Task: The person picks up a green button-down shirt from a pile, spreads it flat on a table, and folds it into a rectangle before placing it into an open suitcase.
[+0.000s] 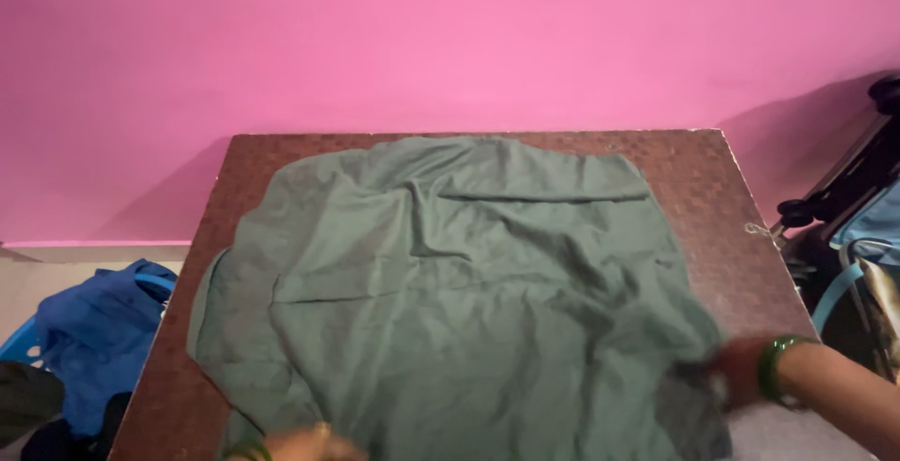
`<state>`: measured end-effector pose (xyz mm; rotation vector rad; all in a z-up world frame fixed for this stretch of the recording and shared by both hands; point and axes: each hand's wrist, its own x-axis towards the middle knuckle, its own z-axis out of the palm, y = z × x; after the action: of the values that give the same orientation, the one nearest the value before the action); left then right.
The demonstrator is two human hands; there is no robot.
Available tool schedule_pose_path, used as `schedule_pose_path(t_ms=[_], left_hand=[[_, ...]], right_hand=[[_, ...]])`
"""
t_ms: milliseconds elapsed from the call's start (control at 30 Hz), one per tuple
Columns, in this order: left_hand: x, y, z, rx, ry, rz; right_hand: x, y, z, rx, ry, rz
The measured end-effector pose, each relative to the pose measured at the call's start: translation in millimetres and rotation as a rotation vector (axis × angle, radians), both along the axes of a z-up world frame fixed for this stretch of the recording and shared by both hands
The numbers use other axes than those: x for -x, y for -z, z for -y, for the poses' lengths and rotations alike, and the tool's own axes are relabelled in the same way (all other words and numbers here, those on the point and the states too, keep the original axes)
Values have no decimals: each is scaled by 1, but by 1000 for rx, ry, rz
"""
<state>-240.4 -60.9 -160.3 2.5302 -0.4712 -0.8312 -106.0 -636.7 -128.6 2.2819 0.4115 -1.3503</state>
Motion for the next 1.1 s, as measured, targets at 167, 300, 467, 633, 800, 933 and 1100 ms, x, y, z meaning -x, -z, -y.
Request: schedule_pose_path(t_ms=[167, 300, 467, 633, 800, 933, 1100], left_hand=[[-37, -34, 32, 110, -223, 318], [-69, -15, 57, -89, -208, 585], [-74, 21, 63, -421, -383, 393], [-49, 52, 55, -487, -469, 433], [-31, 62, 60, -444, -452, 455], [-13, 60, 68, -414, -428, 448], [-8, 57, 71, -425, -428, 426]], right_hand=[[-16, 18, -40, -403, 170, 631], [-15, 61, -97, -508, 301, 775], [1, 83, -100, -447, 271, 812], [12, 86, -81, -424, 243, 831], [29, 86, -62, -366, 238, 831], [43, 87, -49, -363, 220, 859], [58, 92, -44, -345, 220, 863]])
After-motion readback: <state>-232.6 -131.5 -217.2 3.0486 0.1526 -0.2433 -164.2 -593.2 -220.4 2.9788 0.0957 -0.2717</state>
